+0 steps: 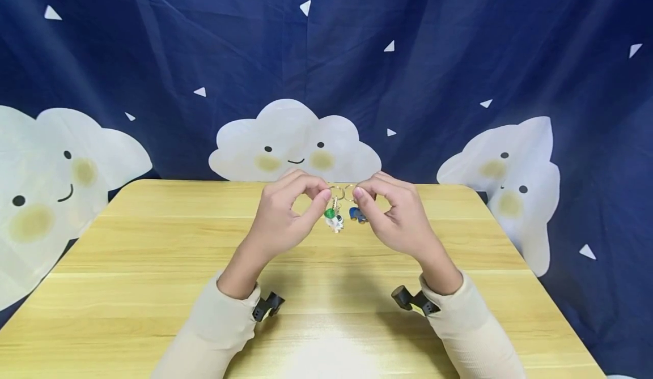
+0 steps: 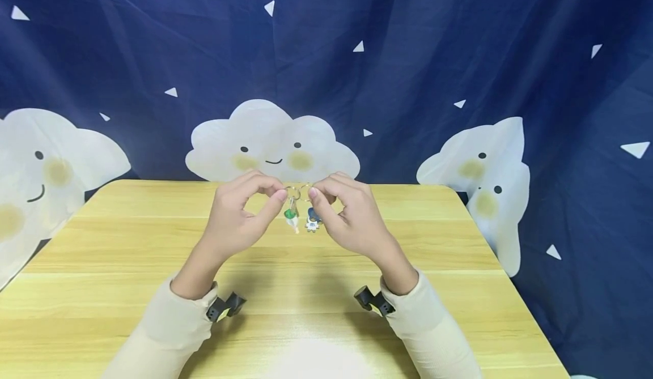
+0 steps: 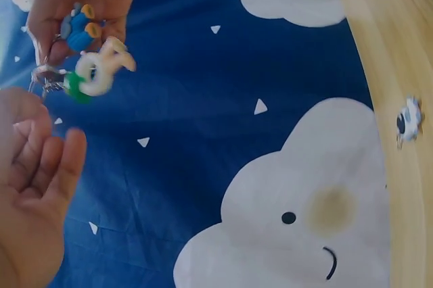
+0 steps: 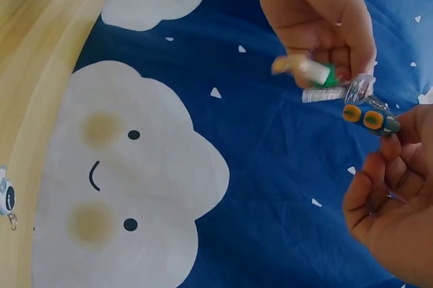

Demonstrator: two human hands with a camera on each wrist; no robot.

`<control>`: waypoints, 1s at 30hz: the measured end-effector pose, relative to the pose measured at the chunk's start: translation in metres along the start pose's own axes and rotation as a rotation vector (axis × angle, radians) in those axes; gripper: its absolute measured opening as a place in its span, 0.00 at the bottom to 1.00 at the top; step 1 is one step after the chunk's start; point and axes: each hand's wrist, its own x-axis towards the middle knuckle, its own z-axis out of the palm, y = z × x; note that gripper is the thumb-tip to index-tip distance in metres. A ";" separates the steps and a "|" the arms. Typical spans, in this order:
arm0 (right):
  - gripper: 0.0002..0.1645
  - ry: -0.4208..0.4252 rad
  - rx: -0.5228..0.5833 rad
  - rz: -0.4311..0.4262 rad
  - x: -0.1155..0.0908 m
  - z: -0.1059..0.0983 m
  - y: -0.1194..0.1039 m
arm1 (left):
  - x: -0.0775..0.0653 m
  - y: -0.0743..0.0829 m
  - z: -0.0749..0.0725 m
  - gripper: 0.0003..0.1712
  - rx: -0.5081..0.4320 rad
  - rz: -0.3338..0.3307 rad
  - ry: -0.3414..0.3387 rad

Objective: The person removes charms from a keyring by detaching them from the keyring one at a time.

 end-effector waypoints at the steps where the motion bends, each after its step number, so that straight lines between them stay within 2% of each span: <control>1: 0.10 -0.004 -0.004 -0.007 0.000 0.000 0.000 | 0.000 0.001 0.000 0.02 0.053 0.025 0.004; 8: 0.11 -0.009 -0.019 -0.028 -0.002 0.005 -0.002 | 0.002 0.004 0.002 0.05 0.299 0.179 0.009; 13: 0.14 0.037 -0.044 -0.023 -0.002 0.009 -0.004 | 0.003 0.006 0.003 0.08 0.480 0.341 0.076; 16: 0.15 0.057 -0.050 -0.012 -0.002 0.010 -0.005 | 0.004 0.007 0.003 0.08 0.531 0.398 0.126; 20: 0.15 0.061 -0.059 -0.053 -0.001 0.013 -0.004 | 0.005 0.008 0.003 0.08 0.515 0.398 0.184; 24: 0.13 0.072 -0.062 -0.120 0.000 0.016 -0.002 | 0.004 0.009 0.001 0.07 0.481 0.366 0.219; 30: 0.12 0.022 0.006 -0.130 -0.001 0.018 -0.003 | 0.004 0.012 0.000 0.08 0.449 0.342 0.241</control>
